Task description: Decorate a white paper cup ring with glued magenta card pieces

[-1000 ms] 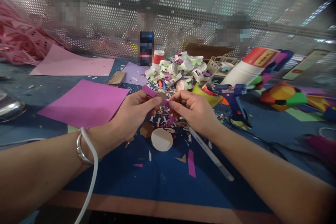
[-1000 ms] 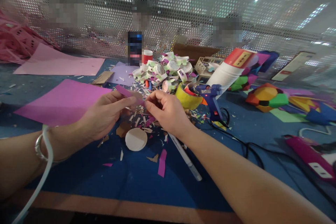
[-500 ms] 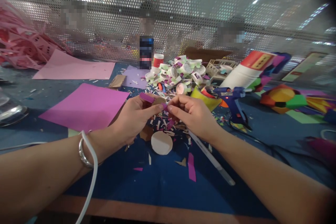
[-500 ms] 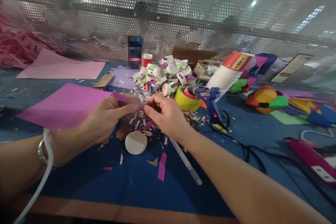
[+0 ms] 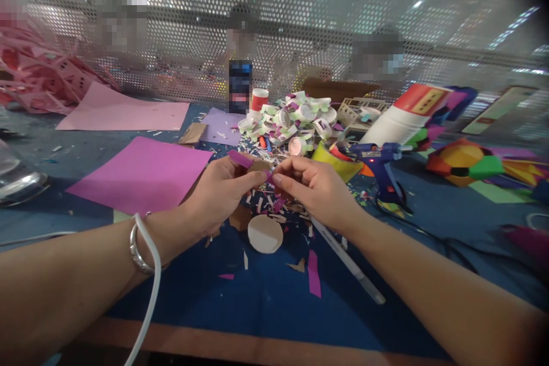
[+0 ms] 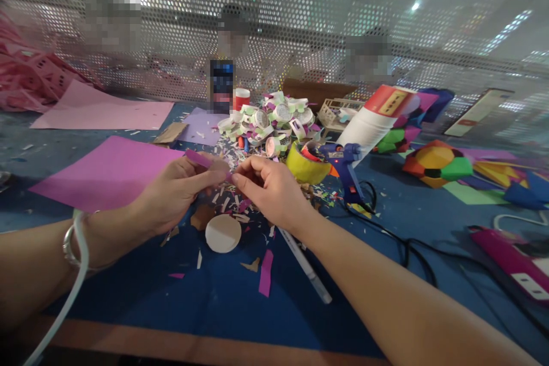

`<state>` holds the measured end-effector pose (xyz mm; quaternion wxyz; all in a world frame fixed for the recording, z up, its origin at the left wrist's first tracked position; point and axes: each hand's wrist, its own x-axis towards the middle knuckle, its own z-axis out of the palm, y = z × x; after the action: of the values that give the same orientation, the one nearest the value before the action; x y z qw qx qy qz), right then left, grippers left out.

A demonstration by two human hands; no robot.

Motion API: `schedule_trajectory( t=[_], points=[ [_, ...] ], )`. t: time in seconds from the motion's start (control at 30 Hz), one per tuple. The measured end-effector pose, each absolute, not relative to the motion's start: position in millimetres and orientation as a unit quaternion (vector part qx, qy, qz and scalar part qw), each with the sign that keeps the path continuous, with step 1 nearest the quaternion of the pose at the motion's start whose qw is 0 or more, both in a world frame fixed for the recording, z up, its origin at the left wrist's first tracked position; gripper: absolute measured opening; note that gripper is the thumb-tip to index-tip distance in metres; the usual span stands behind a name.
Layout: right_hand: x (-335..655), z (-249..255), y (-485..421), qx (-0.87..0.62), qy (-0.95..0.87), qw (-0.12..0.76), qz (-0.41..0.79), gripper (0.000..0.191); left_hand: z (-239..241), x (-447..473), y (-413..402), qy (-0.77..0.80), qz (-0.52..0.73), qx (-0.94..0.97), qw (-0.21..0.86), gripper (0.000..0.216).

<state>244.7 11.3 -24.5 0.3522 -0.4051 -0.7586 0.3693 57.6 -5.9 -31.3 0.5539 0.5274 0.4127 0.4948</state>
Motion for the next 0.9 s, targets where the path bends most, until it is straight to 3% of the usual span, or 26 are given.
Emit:
schedule_trajectory(
  t=[0.9],
  points=[
    [245.7, -21.0, 7.7, -0.405, -0.743, 0.355, 0.398, 0.029, -29.4, 54.1, -5.9, 0.400, 0.496, 0.511, 0.577, 0.016]
  ],
)
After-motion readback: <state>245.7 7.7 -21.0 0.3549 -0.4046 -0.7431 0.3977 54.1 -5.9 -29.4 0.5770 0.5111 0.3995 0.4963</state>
